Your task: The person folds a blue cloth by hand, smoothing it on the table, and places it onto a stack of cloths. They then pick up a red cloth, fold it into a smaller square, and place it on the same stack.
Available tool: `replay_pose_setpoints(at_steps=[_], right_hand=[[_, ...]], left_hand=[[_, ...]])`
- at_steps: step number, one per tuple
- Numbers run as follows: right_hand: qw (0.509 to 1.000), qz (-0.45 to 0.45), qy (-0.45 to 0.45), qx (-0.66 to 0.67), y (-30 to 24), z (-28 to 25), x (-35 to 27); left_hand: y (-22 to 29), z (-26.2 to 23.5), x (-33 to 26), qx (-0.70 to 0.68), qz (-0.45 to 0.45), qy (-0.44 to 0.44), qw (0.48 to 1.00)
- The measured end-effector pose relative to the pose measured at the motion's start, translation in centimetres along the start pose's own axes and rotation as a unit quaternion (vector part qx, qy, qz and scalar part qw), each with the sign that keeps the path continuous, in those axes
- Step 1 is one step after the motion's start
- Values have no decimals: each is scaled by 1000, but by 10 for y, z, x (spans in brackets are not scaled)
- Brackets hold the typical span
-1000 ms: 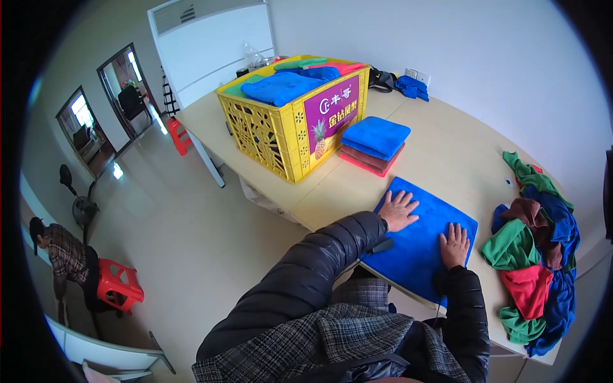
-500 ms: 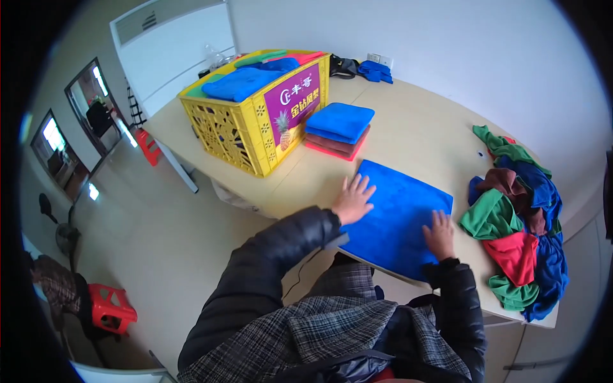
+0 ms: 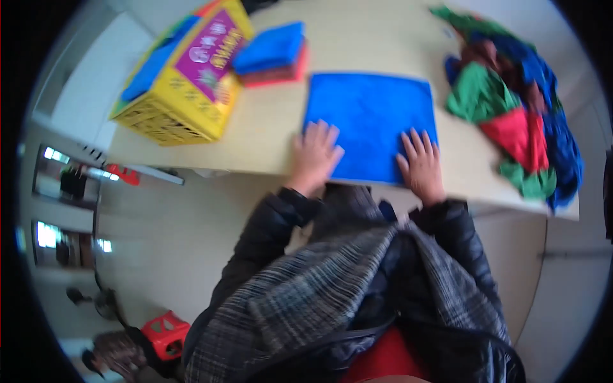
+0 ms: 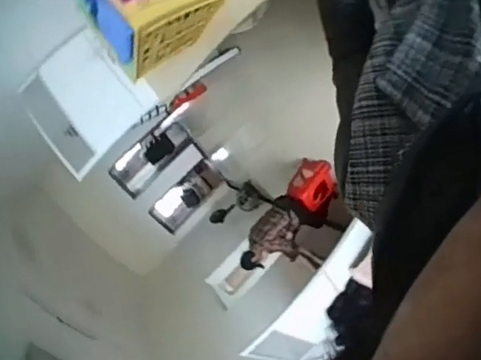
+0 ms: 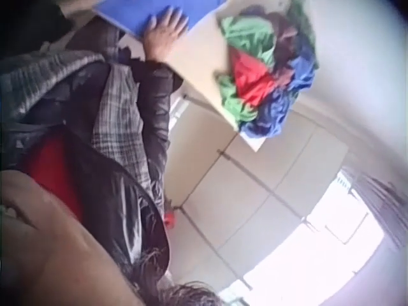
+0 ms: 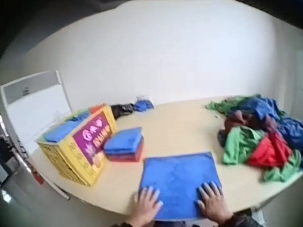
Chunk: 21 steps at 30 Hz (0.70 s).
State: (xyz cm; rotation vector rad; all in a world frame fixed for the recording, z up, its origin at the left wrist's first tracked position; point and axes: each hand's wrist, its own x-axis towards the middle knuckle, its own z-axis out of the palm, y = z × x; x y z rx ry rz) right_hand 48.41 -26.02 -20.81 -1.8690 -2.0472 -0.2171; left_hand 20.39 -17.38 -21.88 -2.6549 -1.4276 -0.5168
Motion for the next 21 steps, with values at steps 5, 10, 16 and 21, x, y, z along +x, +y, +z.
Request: replay_pose_setpoints(at_steps=[5,10,16,21], right_hand=[[997,68,-13,-17,36,7,-15],[992,108,-25,-60,53,6,-36],[997,64,-24,24,45,-6,-6],[999,24,-30,38,51,22,101]], left_hand=[[-44,13,-10,22,-53,-24,998],[-59,12,-31,-13,-99,-45,994],[-37,-12,-10,-31,-75,-55,995],[-42,5,94,-55,58,-18,997]])
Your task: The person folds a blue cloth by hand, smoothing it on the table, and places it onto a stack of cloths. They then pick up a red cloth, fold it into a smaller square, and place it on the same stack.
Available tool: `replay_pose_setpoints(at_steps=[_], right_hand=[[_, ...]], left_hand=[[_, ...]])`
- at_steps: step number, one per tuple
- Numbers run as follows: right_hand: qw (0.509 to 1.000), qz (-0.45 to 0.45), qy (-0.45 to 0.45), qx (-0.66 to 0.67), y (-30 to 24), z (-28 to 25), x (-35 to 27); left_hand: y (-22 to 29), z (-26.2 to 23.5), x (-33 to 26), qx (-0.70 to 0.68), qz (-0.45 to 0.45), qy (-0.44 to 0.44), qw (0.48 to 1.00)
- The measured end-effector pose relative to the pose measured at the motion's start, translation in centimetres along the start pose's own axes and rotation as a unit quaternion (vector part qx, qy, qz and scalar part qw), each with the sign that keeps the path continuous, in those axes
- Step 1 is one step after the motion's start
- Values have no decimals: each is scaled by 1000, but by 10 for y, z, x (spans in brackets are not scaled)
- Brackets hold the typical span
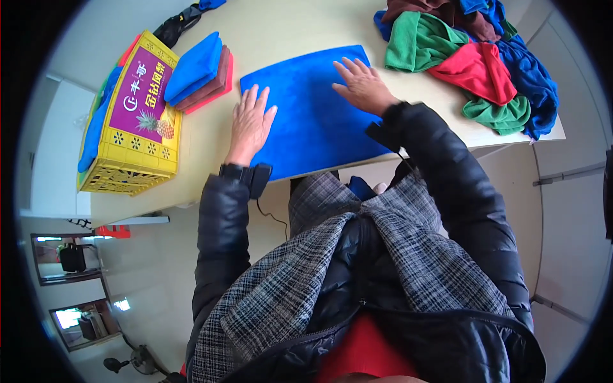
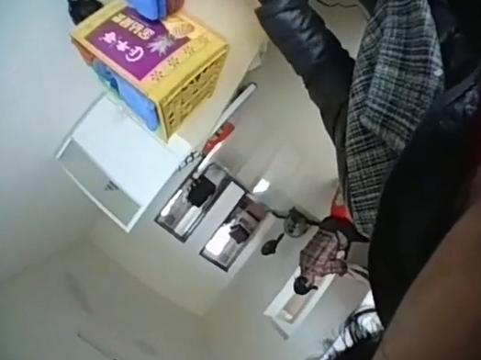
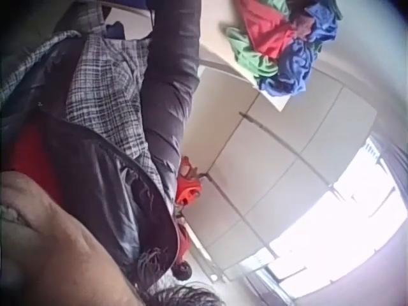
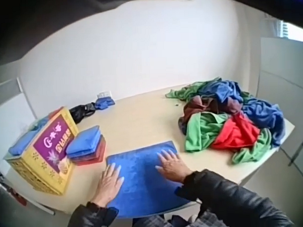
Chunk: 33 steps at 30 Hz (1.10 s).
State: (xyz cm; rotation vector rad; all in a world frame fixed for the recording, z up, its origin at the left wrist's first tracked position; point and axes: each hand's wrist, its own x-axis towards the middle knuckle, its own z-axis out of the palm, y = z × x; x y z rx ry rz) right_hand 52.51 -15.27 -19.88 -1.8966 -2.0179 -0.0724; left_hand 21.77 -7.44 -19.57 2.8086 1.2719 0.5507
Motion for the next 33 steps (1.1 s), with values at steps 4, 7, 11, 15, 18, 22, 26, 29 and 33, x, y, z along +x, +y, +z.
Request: replay_pose_setpoints(at_steps=[4,7,11,15,18,22,26,29,33], right_hand=[[999,3,-25,-44,-6,32,62],[996,25,-54,-60,-1,42,81],[996,42,-49,-57,4,54,91],[995,71,-34,-69,24,56,96],[994,89,-16,-68,43,57,95],[993,111,-2,-49,54,57,89],[990,135,5,-48,60,49,83],[987,140,-6,-81,51,43,80],[988,94,-41,-112,21,49,81]], left_hand=[[-29,32,56,41,20,7,999],[-31,59,83,62,11,-3,998],[-59,78,86,82,-41,-25,995],[-70,78,82,83,-76,-9,994],[-63,75,85,92,-124,-10,988],[-65,69,81,101,-166,-6,981],[-63,65,83,72,-201,22,977],[-47,61,82,127,-195,28,972],[-11,67,100,132,-39,24,990]])
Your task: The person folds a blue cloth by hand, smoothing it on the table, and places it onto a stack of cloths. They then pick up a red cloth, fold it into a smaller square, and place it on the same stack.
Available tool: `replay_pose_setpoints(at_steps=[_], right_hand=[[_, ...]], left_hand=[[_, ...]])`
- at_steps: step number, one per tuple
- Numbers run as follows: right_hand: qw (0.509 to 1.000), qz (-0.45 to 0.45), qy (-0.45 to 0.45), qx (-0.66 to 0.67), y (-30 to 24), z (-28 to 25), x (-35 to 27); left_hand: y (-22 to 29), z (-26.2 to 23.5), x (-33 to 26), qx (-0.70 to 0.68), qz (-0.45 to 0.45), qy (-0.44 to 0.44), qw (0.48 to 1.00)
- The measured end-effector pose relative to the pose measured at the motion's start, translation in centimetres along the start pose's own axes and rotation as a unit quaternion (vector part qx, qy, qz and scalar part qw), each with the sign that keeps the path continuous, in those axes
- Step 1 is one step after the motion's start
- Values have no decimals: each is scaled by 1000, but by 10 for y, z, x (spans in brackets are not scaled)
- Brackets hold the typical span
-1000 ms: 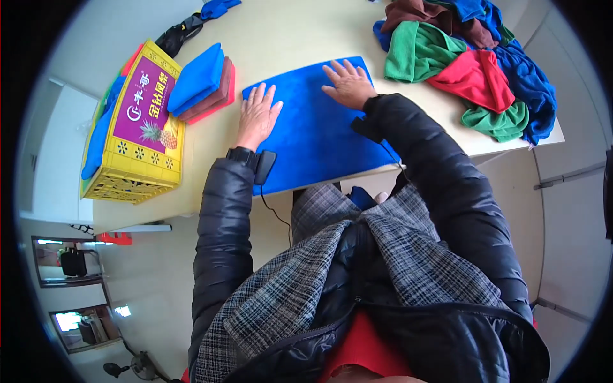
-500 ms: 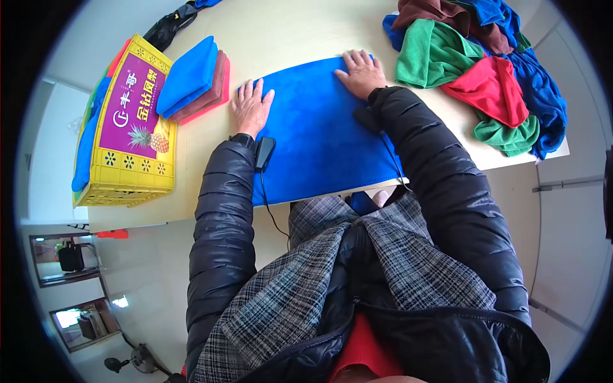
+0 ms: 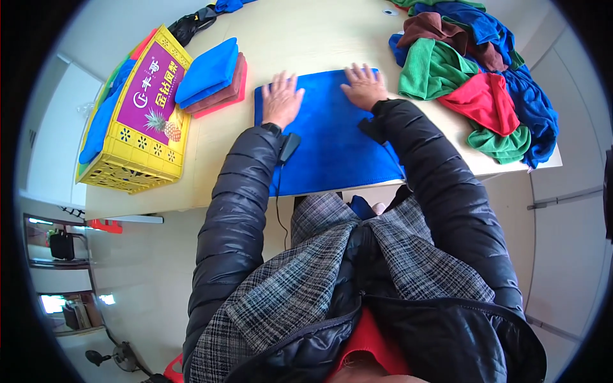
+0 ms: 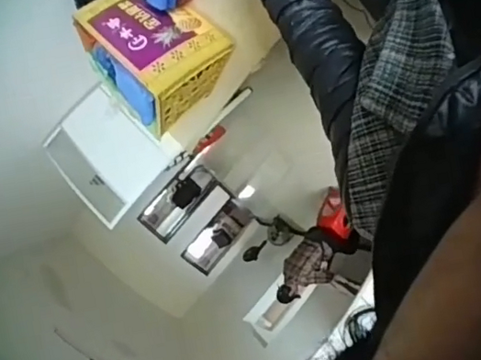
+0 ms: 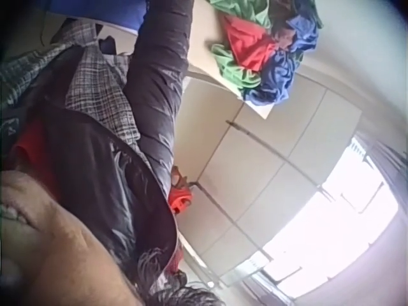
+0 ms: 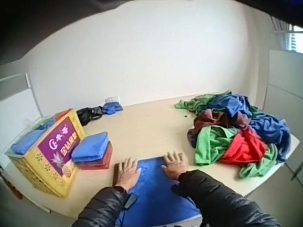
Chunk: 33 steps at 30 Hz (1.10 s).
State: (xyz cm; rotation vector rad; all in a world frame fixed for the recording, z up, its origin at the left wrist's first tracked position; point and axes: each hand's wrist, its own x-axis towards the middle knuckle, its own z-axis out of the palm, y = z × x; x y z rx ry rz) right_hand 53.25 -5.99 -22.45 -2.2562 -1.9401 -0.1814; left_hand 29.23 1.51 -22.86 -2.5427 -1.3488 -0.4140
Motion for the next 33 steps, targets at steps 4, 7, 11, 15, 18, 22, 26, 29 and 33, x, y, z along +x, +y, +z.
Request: replay_pose_setpoints(at_steps=[4,7,11,15,18,22,26,29,33], right_hand=[[995,-89,0,47,-47,-3,13],[994,-97,-3,59,-45,5,23],[994,-93,-14,63,-36,15,21],[995,-72,-11,61,-22,10,20],[997,-48,-7,55,-7,6,18],[999,0,-3,52,25,11,11],[995,40,-1,90,48,12,1],[992,63,-4,111,48,7,-13],[999,11,26,31,35,-4,-37]], left_hand=[[22,6,20,-26,83,-8,996],[24,18,22,-87,88,-41,992],[27,22,21,-95,65,-37,993],[10,17,19,-84,0,-59,995],[-20,17,11,-82,-43,-49,995],[-38,19,-1,-74,-90,-37,992],[-54,17,-14,-67,-103,-18,992],[-65,10,-27,-56,-101,-15,993],[-49,-3,-47,-31,-76,-26,996]])
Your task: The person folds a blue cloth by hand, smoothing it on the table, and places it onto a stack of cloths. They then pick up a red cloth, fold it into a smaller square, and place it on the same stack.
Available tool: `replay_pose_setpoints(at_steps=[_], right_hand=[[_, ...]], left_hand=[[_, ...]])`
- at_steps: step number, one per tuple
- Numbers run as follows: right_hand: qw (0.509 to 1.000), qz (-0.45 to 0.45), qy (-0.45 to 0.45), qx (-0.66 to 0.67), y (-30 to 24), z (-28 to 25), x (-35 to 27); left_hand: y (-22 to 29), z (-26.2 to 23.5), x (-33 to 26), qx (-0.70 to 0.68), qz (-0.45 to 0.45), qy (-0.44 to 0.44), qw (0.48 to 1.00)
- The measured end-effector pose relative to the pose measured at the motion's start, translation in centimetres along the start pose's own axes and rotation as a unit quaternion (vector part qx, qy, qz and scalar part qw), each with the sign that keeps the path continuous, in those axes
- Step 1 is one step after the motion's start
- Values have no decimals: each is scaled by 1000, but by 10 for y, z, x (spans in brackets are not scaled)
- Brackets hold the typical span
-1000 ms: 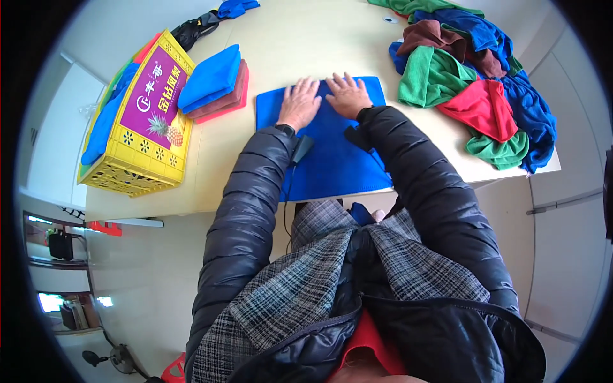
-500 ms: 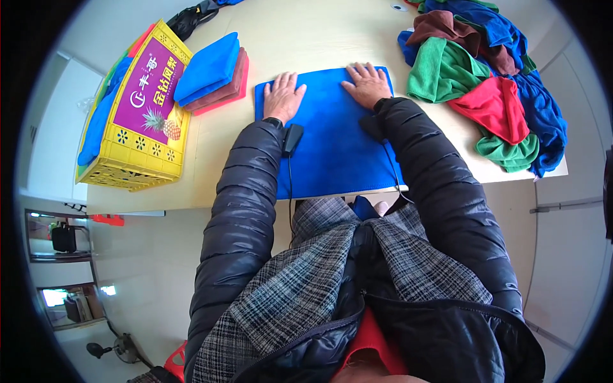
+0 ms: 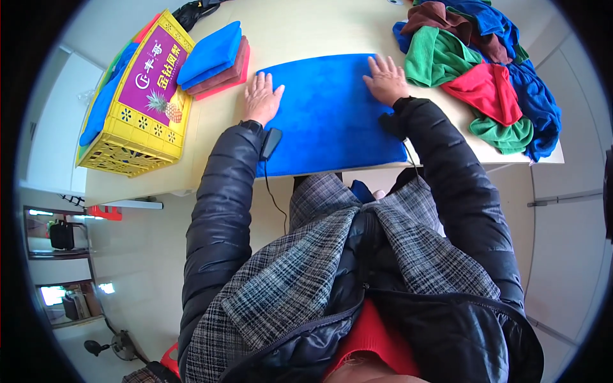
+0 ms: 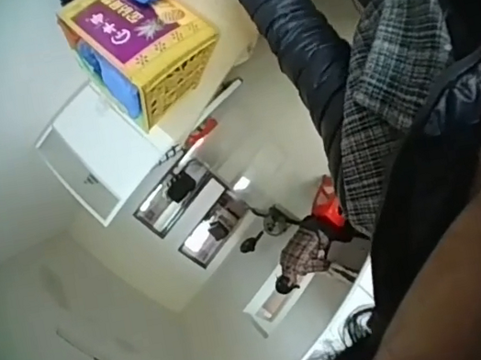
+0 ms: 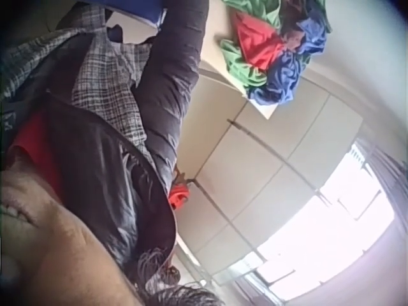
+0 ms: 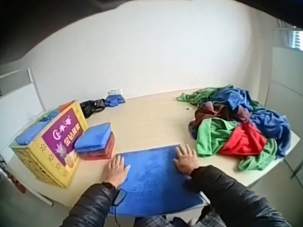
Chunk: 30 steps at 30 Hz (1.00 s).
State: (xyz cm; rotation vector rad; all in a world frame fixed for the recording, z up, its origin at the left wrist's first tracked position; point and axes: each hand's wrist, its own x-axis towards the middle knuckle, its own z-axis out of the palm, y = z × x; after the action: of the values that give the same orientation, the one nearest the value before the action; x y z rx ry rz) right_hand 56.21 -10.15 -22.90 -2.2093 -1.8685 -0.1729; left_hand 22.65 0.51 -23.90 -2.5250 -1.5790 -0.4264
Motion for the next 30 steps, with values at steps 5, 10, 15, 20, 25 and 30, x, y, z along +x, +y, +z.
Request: replay_pose_setpoints(at_steps=[5,10,15,20,25,30], right_hand=[[994,-108,-14,18,-101,-15,-87],[987,-142,31,61,-104,-8,-116],[995,-96,24,18,-71,-15,-120],[998,-51,25,20,-29,-15,-126],[1000,5,0,15,-9,-24,-132],[1000,-11,23,8,-36,-28,-125]], left_hand=[[76,-20,-78,-18,103,-6,995],[92,-29,-105,-49,74,-28,996],[65,-31,-114,-16,47,-17,999],[35,-31,-128,-23,13,-14,1000],[14,-37,-141,-38,-10,-25,999],[38,-48,-143,-19,17,-12,1000]])
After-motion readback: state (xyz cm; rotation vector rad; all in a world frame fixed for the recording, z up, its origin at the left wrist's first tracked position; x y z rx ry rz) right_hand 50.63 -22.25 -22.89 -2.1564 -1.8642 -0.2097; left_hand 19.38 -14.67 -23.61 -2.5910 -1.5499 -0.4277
